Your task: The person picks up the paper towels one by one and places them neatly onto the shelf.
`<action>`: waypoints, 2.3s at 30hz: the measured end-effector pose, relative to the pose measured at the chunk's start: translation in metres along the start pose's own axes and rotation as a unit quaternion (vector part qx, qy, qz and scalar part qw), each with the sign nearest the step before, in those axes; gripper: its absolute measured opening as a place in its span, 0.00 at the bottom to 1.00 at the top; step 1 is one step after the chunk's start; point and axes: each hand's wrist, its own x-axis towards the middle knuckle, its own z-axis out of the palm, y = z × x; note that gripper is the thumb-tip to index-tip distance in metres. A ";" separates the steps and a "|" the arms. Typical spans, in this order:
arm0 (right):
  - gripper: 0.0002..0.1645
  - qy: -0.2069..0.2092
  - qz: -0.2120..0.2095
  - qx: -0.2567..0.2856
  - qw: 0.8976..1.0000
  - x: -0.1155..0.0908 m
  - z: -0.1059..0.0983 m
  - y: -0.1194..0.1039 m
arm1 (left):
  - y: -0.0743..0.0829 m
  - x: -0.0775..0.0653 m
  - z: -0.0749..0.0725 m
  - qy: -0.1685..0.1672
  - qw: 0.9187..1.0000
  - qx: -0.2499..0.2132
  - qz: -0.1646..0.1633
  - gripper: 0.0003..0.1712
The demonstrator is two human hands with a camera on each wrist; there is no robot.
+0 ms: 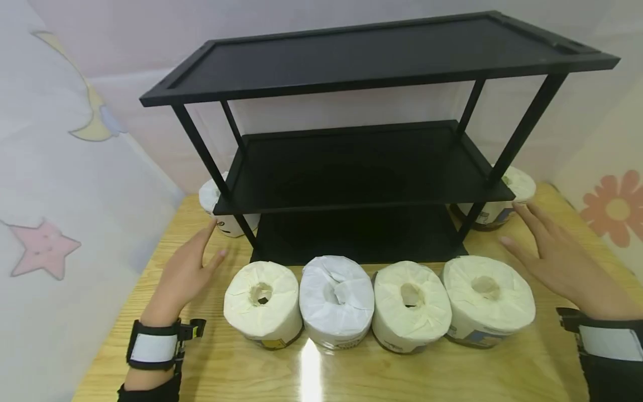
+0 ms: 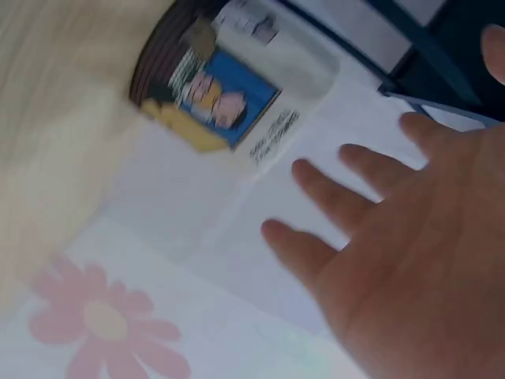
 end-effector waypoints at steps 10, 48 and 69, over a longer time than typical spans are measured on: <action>0.43 0.057 -0.084 0.057 0.993 -0.019 0.003 -0.015 | -0.005 0.009 -0.007 -0.027 0.995 -0.095 -0.023 0.40; 0.40 0.082 -0.230 -0.124 0.962 -0.088 0.006 -0.075 | -0.012 0.057 0.041 -0.008 0.936 -0.353 -0.017 0.24; 0.45 0.103 -0.290 -0.091 0.947 -0.086 0.033 -0.077 | -0.010 0.055 0.041 0.028 0.934 -0.356 0.017 0.21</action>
